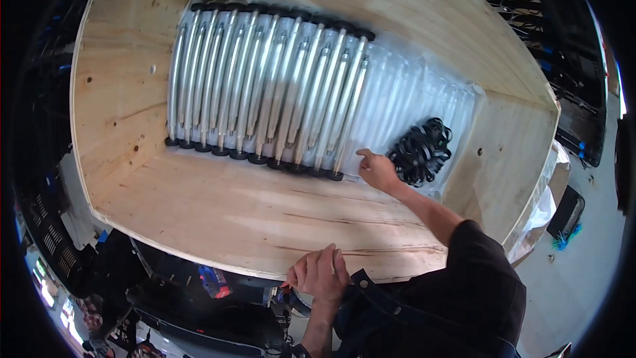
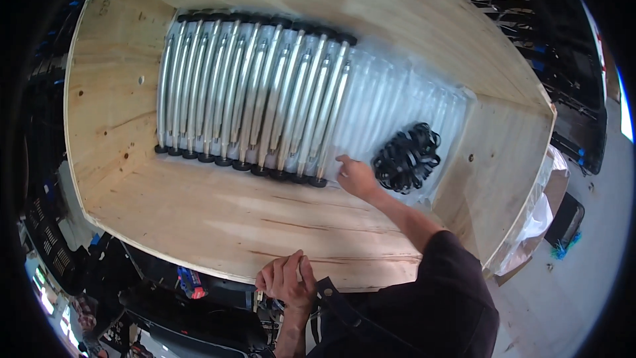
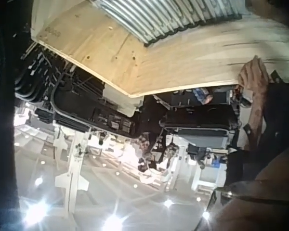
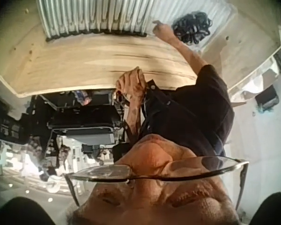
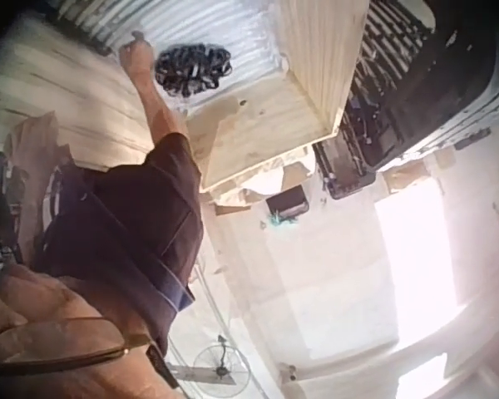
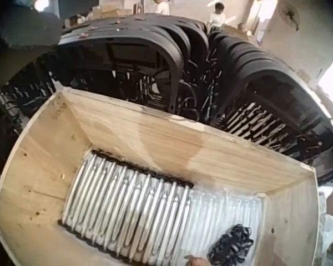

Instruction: Assembling the side and rear components of a treadmill using power tools on a factory floor.

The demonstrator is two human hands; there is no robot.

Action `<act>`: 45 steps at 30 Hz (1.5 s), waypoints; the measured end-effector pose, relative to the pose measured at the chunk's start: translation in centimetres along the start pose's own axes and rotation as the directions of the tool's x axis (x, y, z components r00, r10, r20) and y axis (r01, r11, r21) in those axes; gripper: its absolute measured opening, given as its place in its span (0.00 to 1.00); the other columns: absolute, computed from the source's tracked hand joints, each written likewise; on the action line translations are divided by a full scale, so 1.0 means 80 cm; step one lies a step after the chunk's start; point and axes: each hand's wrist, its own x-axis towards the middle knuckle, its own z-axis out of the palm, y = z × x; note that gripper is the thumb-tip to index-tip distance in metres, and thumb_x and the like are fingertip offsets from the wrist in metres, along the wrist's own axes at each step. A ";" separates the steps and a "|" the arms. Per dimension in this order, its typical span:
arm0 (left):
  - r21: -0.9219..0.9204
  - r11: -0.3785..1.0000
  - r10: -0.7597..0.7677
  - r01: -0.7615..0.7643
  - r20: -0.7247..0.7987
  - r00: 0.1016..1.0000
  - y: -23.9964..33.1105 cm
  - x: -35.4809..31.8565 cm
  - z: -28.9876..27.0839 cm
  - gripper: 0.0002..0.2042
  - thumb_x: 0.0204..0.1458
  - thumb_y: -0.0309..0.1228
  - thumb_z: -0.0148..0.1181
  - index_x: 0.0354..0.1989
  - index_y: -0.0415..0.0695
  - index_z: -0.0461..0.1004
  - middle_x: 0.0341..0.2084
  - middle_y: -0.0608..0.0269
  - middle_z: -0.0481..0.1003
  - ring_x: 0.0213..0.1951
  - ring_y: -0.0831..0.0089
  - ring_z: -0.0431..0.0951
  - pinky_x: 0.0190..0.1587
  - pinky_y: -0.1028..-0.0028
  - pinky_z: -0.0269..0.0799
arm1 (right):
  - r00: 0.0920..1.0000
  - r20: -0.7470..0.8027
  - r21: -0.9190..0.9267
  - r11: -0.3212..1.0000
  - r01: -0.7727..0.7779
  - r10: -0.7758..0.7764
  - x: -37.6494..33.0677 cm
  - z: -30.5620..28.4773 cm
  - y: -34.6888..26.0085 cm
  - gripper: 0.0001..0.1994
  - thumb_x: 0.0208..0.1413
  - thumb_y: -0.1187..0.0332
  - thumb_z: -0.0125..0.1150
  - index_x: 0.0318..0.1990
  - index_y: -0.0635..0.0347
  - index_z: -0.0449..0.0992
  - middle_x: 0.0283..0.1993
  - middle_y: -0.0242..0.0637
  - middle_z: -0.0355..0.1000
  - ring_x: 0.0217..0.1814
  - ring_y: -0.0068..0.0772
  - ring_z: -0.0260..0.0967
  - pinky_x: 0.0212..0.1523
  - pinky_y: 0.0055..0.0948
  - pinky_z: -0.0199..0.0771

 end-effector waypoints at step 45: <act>-0.930 -0.354 -0.562 -0.102 0.124 0.818 -0.231 -0.522 -0.261 0.16 0.59 0.33 0.61 0.47 0.32 0.73 0.32 0.55 0.77 0.27 0.72 0.75 0.30 0.73 0.71 | 0.763 -0.153 0.306 0.704 0.641 -0.628 -0.026 0.433 -0.557 0.16 0.54 0.63 0.71 0.45 0.64 0.77 0.34 0.35 0.78 0.30 0.28 0.74 0.30 0.30 0.74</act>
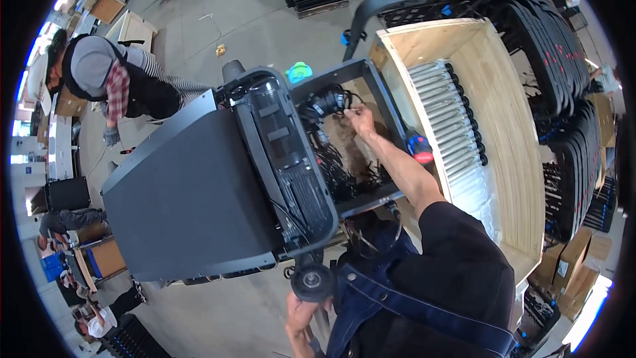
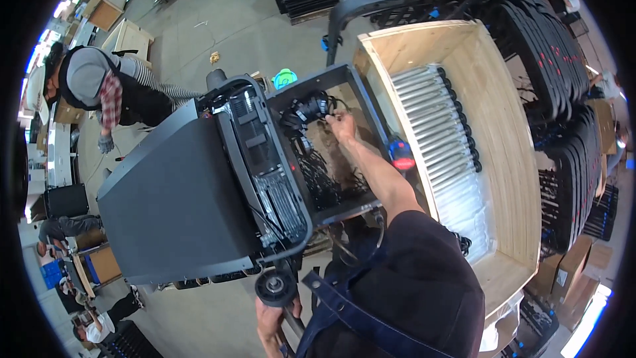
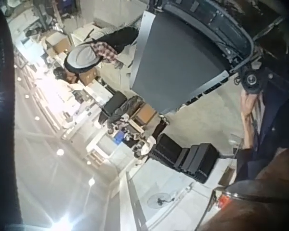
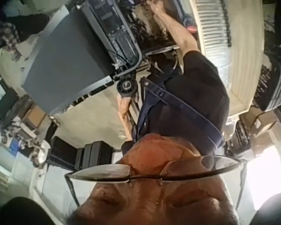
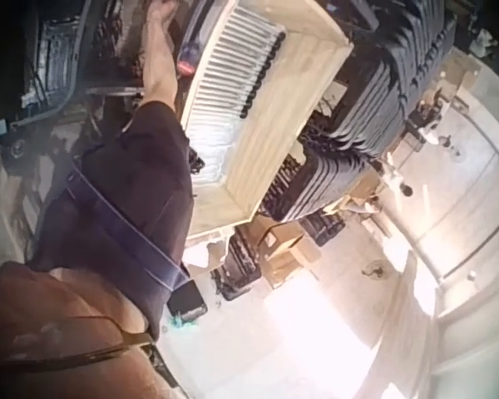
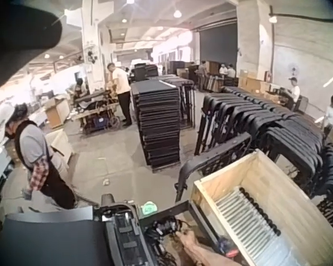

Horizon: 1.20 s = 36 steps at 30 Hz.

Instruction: Assembling the side and rear components of a treadmill using power tools on a factory floor.

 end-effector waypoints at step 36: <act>0.066 0.995 0.076 -0.081 0.076 0.994 -0.061 0.010 -0.015 0.35 0.67 0.37 0.53 0.77 0.52 0.42 0.28 0.62 0.71 0.24 0.80 0.68 0.24 0.78 0.64 | 0.362 0.825 0.047 0.690 0.722 -0.434 -0.495 -0.176 -0.344 0.11 0.54 0.68 0.72 0.28 0.62 0.73 0.23 0.32 0.68 0.27 0.28 0.64 0.33 0.31 0.65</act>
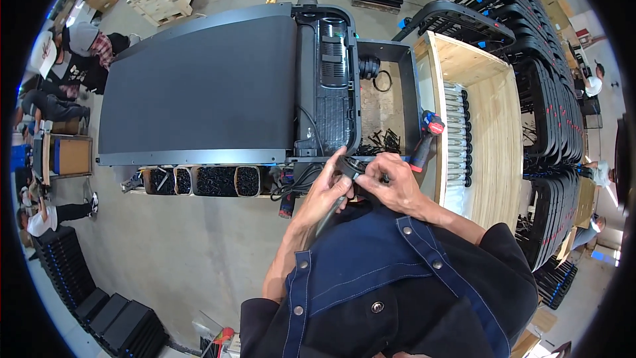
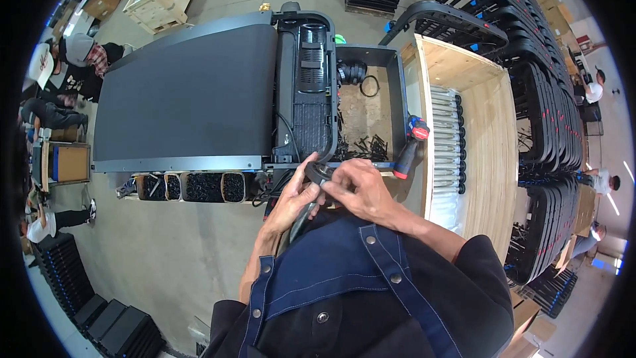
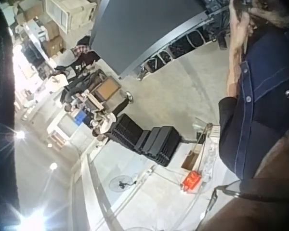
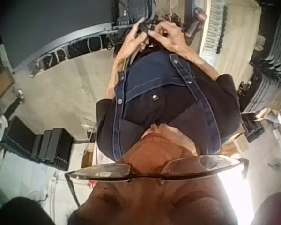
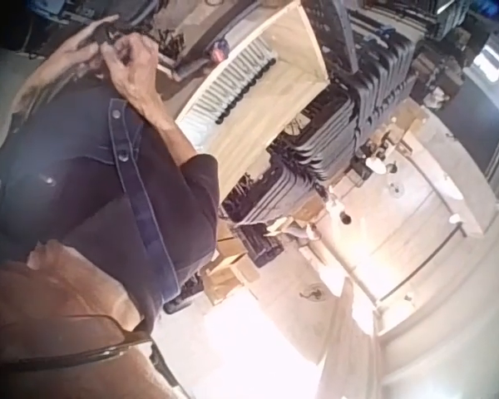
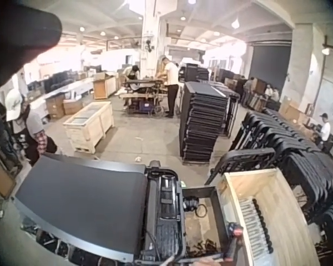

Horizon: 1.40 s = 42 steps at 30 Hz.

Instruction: Assembling the side and rear components of a treadmill using power tools on a factory floor.

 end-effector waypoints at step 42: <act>0.957 -0.206 0.757 0.204 0.023 0.653 0.342 0.358 -0.211 0.16 0.47 0.25 0.67 0.47 0.42 0.76 0.41 0.51 0.74 0.46 0.50 0.74 0.53 0.56 0.67 | 0.872 0.421 0.146 0.930 -0.338 0.251 0.685 -0.080 0.220 0.44 0.54 0.24 0.47 0.40 0.66 0.78 0.19 0.37 0.67 0.18 0.26 0.67 0.17 0.29 0.65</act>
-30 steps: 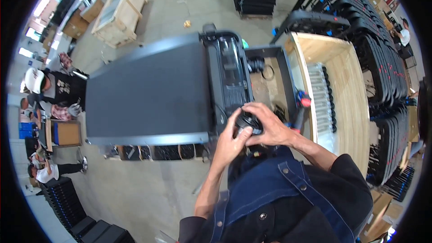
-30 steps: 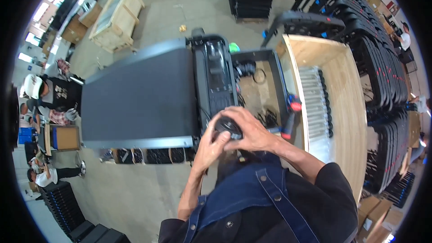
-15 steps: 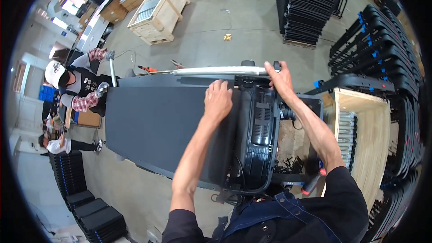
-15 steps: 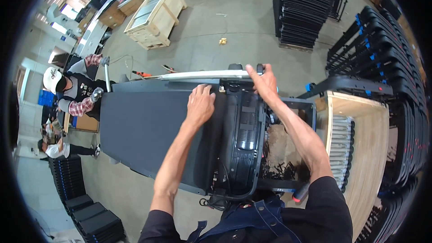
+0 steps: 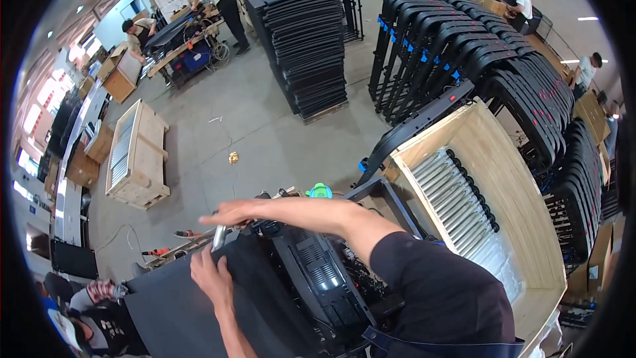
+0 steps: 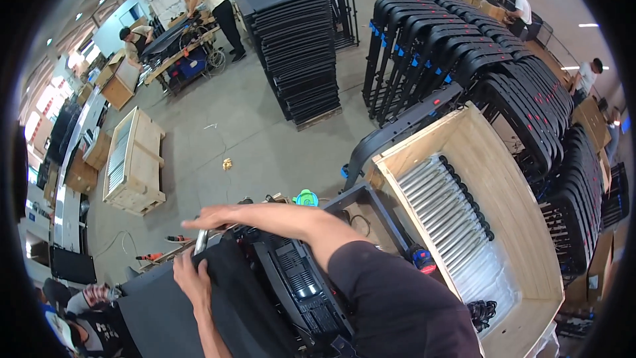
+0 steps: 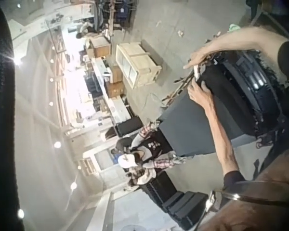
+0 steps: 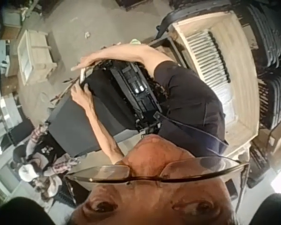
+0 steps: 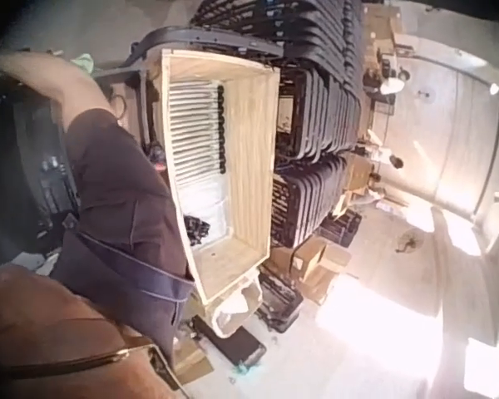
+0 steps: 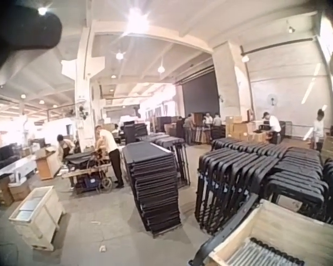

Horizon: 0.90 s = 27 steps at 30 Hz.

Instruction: Assembling the side and rear components of a treadmill using power tools on a factory floor.

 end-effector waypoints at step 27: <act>-0.522 -0.194 -0.876 0.831 0.474 0.093 0.109 -0.474 -0.078 0.08 0.51 0.22 0.68 0.37 0.32 0.78 0.23 0.61 0.78 0.22 0.79 0.76 0.25 0.75 0.73 | 0.998 -0.004 0.098 0.993 -0.058 0.058 0.029 0.128 0.026 0.33 0.44 0.34 0.73 0.34 0.61 0.78 0.23 0.31 0.71 0.18 0.20 0.63 0.16 0.21 0.63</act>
